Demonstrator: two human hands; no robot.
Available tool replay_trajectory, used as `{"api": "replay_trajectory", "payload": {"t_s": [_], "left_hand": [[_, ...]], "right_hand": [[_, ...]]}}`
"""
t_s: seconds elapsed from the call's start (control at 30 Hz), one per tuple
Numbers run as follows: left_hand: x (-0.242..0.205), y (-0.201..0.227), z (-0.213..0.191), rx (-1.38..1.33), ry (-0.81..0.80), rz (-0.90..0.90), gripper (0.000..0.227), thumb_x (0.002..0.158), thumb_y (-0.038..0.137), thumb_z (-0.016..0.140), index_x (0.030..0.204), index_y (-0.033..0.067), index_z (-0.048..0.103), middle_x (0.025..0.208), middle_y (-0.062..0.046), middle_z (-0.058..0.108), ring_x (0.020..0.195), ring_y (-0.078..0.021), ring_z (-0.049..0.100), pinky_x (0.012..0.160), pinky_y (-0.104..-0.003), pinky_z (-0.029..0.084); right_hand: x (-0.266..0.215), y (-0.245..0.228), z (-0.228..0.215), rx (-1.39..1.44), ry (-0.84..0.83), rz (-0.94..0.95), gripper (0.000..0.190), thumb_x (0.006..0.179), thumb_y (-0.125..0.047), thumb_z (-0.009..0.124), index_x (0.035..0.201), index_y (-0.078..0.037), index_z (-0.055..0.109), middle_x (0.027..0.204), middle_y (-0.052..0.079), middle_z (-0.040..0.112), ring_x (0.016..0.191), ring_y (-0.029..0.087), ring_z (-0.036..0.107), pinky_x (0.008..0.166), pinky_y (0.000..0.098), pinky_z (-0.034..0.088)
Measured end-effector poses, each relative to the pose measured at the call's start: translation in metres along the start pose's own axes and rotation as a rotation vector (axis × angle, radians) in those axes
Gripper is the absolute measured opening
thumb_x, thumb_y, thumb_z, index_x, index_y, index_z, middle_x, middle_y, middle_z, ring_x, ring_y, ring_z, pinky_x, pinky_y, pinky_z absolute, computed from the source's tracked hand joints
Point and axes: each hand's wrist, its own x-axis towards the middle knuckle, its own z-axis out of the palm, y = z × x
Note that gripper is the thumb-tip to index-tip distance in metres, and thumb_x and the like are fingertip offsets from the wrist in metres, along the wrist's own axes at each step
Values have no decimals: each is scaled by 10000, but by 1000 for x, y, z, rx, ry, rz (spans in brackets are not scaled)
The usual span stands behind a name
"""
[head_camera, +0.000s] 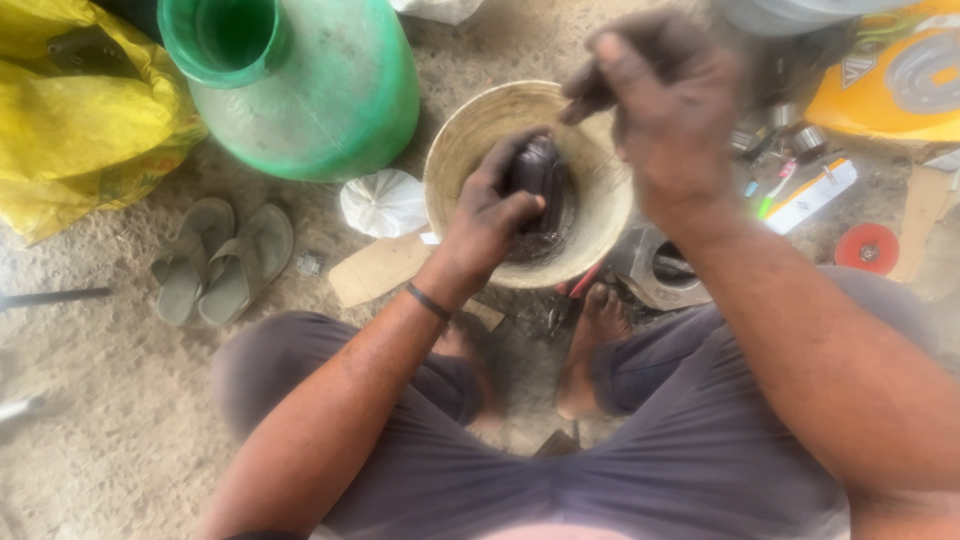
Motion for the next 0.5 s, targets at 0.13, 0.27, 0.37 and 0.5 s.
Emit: {"api": "replay_trajectory", "payload": {"t_s": [0.13,0.27,0.37,0.5], "left_hand": [[1,-3,-6,-287,124,-64,744,812,48,569,1544,77,433,1379,-231,535,1121,-300,646,938,-373,629],[10,-13,-16,-628,250,-52,712,804,95,592,1484,-2,402,1295,-226,539,1073,-287,653,889,-390,643],[15,-18,-23,-658,309,71,668,920,152,692,1486,-71,415,1244,-223,548,1059,-281,621,913,-371,596],[20,-21,-30,-382,554,110,744,884,261,770,1470,-18,406,1264,-163,578,1107,-240,635,934,-355,598]], "right_hand": [[-5,-12,-3,-17,-75,8,113,1201,-137,631,1121,-67,668,929,87,747,748,132,754,486,188,493],[-17,-13,5,-103,-302,102,88,1141,-141,632,1117,-68,675,849,60,704,688,97,696,530,193,549],[-19,-8,19,-279,-456,280,81,1051,-140,653,1046,-63,678,789,51,665,652,106,648,566,237,574],[-18,-3,35,-526,-471,366,90,997,-137,676,1008,-48,684,800,48,680,714,146,659,621,307,569]]}}
